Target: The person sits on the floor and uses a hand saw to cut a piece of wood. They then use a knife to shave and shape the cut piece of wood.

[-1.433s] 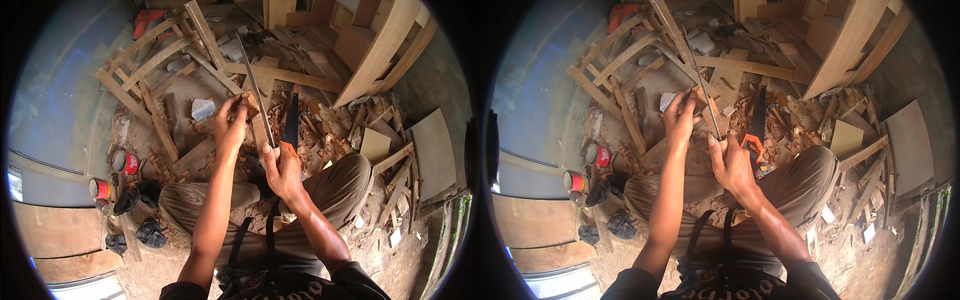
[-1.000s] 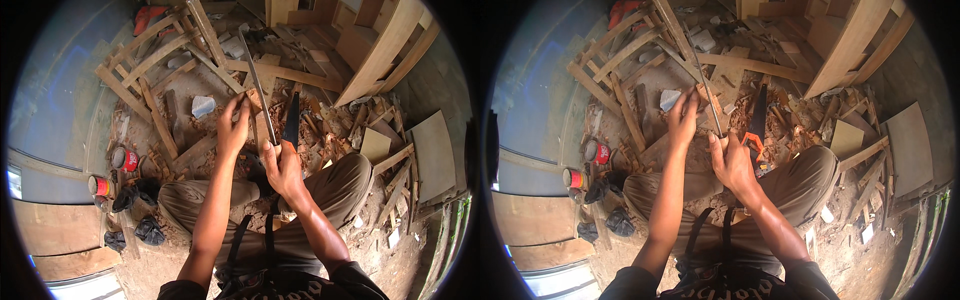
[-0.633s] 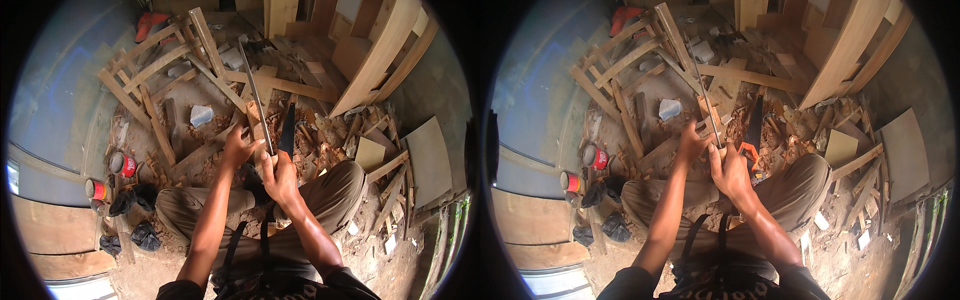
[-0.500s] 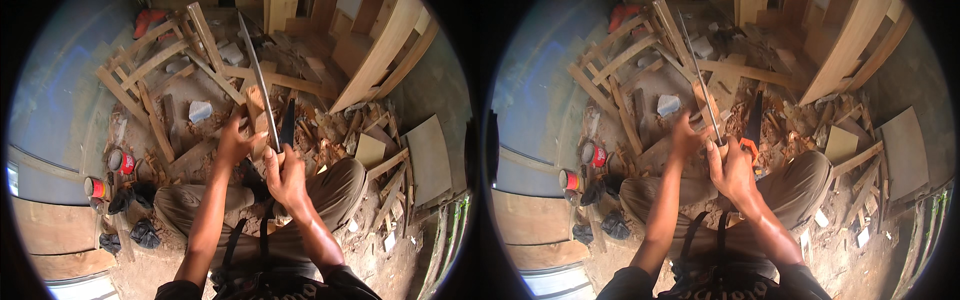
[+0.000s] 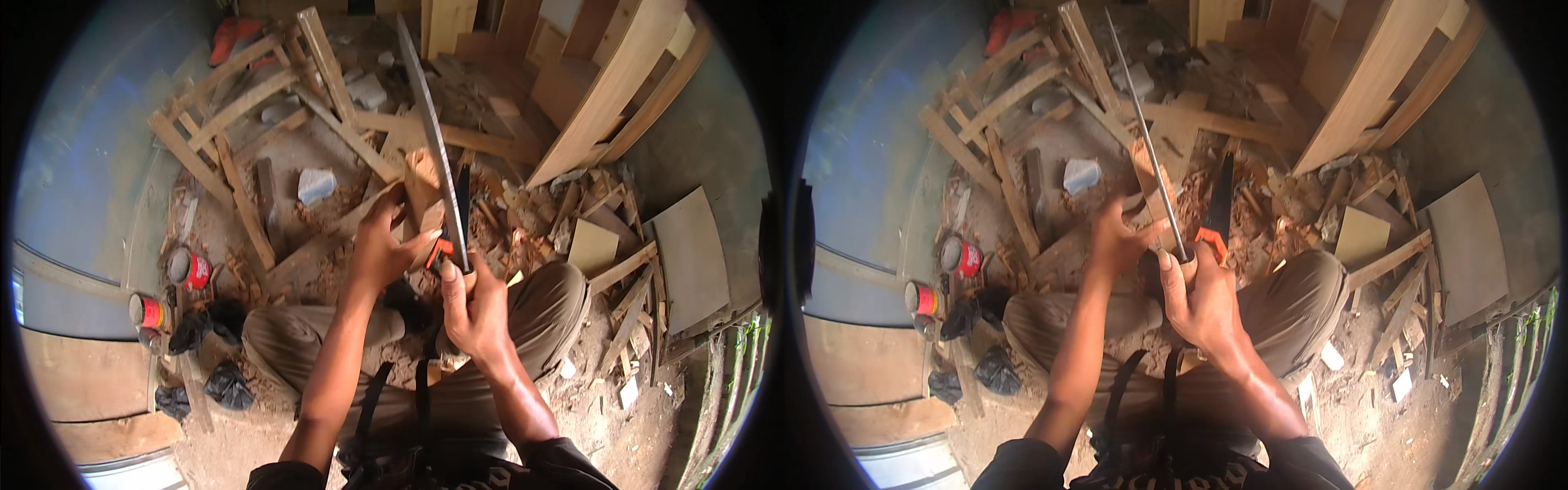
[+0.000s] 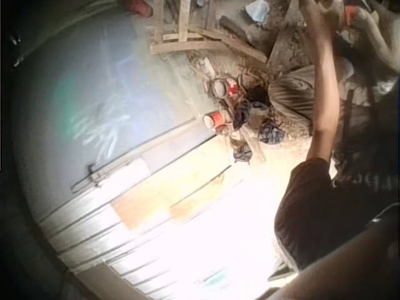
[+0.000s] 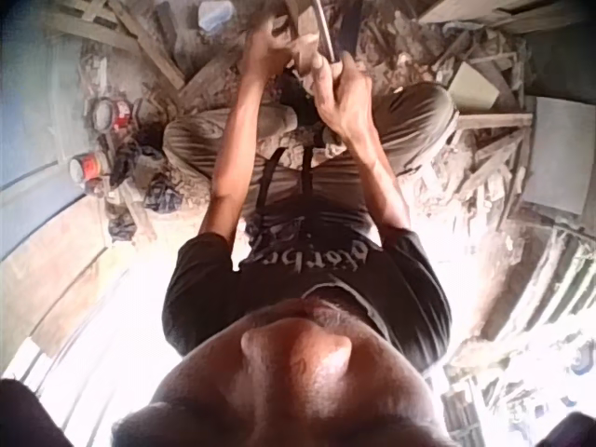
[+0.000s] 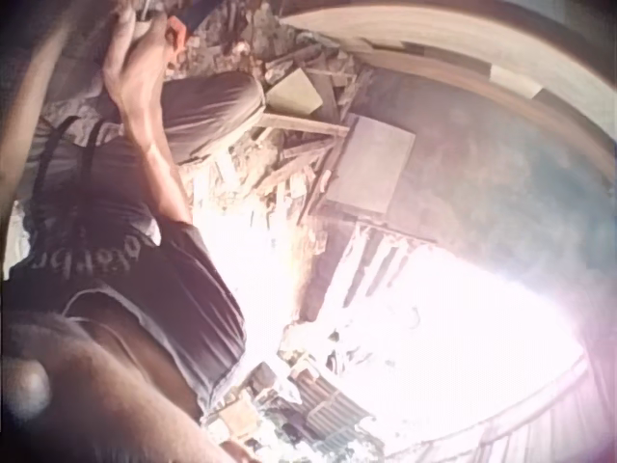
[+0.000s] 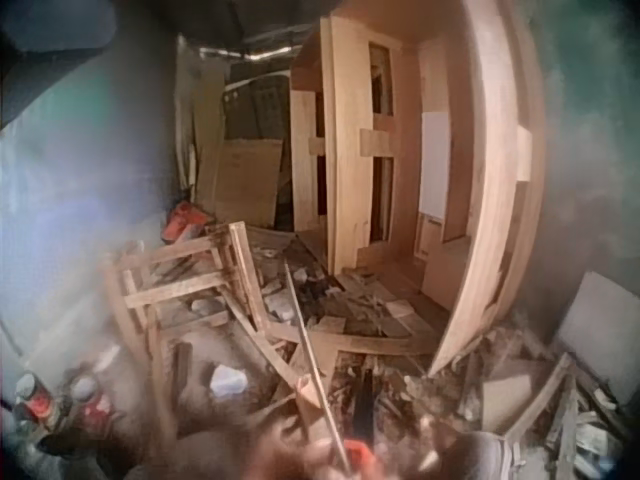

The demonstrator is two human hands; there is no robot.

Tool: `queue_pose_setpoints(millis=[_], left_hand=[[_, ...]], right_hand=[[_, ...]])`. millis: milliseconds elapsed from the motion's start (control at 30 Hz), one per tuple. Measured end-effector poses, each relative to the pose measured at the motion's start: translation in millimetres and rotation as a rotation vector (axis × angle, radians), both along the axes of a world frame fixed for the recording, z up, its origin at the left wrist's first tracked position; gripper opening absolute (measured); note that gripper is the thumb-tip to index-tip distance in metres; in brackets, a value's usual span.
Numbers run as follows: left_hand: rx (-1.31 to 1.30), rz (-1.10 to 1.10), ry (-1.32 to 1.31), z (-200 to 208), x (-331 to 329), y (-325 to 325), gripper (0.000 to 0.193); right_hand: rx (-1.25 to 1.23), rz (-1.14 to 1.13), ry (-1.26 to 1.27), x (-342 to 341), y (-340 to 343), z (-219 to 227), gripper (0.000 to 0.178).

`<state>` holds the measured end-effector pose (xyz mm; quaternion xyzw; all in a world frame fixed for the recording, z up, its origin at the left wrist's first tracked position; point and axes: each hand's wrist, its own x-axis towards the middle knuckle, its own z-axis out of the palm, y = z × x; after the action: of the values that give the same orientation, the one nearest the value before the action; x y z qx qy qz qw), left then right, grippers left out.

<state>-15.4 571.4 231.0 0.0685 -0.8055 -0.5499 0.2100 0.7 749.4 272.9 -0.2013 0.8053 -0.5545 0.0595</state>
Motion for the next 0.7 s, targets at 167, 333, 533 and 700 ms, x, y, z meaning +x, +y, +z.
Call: queue_pose_setpoints(millis=[167, 333, 533, 700], left_hand=[[0.124, 0.061, -0.002, -82.3, -8.3, -26.6, 0.074], [-0.110, 0.019, -0.092, -64.3, -11.7, -30.0, 0.073], [0.341, -0.044, -0.009, -80.5, -0.6, -32.5, 0.069], [0.192, 0.003, 0.072, -75.2, -4.4, -24.1, 0.069]], right_hand=[[-0.006, 0.059, -0.034, -4.4, -19.6, -39.5, 0.032], [0.052, 0.002, 0.032, -3.0, -19.4, -50.0, 0.038], [-0.547, 0.299, -0.927, -9.0, -14.4, -40.9, 0.051], [-0.075, 0.107, -0.169, -8.4, -12.5, -62.3, 0.050]])
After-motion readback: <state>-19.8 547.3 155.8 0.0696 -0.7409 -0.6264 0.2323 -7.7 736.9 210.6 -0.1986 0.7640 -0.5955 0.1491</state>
